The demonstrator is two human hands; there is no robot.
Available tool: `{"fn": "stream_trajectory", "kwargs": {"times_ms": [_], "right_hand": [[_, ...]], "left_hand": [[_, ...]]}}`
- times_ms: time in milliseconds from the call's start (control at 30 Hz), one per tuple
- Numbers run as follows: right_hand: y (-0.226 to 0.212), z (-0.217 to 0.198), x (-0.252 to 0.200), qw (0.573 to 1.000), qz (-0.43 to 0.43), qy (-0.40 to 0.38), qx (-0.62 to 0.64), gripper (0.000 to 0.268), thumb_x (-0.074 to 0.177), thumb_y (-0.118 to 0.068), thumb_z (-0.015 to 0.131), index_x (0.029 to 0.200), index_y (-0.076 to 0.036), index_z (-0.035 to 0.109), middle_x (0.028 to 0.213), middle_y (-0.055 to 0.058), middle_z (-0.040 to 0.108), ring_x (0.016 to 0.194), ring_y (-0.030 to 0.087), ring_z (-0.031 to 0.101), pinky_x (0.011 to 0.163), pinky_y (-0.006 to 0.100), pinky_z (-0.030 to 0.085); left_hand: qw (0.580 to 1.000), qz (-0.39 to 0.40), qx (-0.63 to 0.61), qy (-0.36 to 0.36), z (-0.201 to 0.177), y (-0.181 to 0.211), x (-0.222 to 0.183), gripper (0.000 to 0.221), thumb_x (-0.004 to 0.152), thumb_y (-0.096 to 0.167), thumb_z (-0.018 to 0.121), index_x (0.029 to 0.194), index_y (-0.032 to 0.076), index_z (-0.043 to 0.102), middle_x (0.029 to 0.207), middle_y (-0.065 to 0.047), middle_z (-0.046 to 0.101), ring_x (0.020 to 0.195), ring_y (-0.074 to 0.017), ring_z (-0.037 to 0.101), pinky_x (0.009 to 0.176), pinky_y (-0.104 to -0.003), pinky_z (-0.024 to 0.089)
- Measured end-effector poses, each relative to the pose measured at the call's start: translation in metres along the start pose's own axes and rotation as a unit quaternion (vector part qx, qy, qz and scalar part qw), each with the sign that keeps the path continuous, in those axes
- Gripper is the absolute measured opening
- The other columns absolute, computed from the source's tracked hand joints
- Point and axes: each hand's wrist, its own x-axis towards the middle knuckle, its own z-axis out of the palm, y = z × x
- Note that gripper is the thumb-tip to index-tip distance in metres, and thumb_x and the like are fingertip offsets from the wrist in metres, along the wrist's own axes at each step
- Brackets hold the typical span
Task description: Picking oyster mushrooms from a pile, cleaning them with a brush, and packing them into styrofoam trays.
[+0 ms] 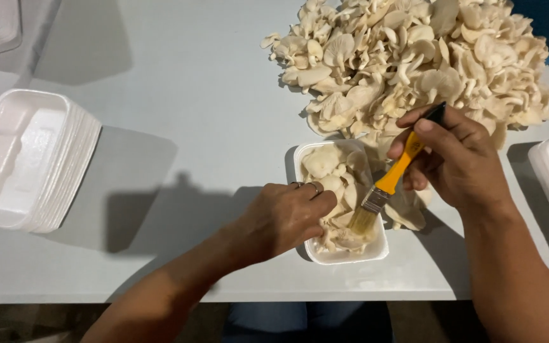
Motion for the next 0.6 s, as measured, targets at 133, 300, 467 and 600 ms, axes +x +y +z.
{"fn": "stream_trajectory", "kwargs": {"times_ms": [133,300,467,600], "right_hand": [[-0.002,-0.001,0.0,1.0,0.015,0.009,-0.015,0.019,0.108,-0.015,0.054,0.119,-0.001,0.062,0.088,0.019,0.073,0.041,0.017,0.059,0.038,0.022,0.054],[-0.011,-0.003,-0.002,1.0,-0.019,-0.005,0.003,0.019,0.11,-0.014,0.053,0.119,-0.002,0.065,0.086,0.012,0.074,0.045,0.009,0.062,0.038,0.016,0.055],[-0.007,0.0,-0.007,0.984,-0.049,-0.127,0.115,0.021,0.11,-0.016,0.055,0.119,-0.003,0.068,0.086,0.009,0.076,0.047,0.004,0.061,0.042,0.016,0.057],[0.003,0.009,-0.007,0.974,-0.045,-0.183,0.123,0.021,0.11,-0.012,0.054,0.123,0.002,0.064,0.096,0.016,0.076,0.055,0.008,0.069,0.052,0.02,0.065]], "left_hand": [[1.0,0.0,0.009,-0.017,-0.002,-0.002,0.0,0.037,0.082,0.018,0.089,0.101,0.007,0.059,0.079,-0.004,0.056,0.059,-0.0194,0.053,0.041,-0.034,0.043],[0.993,-0.023,-0.107,-0.05,-0.011,-0.004,0.001,0.023,0.086,0.012,0.082,0.092,0.009,0.06,0.074,-0.003,0.054,0.057,-0.0198,0.051,0.043,-0.034,0.037],[0.987,-0.04,-0.153,-0.037,-0.006,0.005,0.003,0.023,0.09,0.019,0.081,0.091,0.011,0.059,0.08,-0.004,0.061,0.066,-0.0227,0.059,0.052,-0.037,0.044],[0.999,-0.017,-0.047,0.012,0.008,0.008,0.002,0.026,0.09,0.022,0.085,0.098,0.009,0.063,0.08,-0.004,0.06,0.063,-0.0205,0.057,0.049,-0.036,0.046]]}}
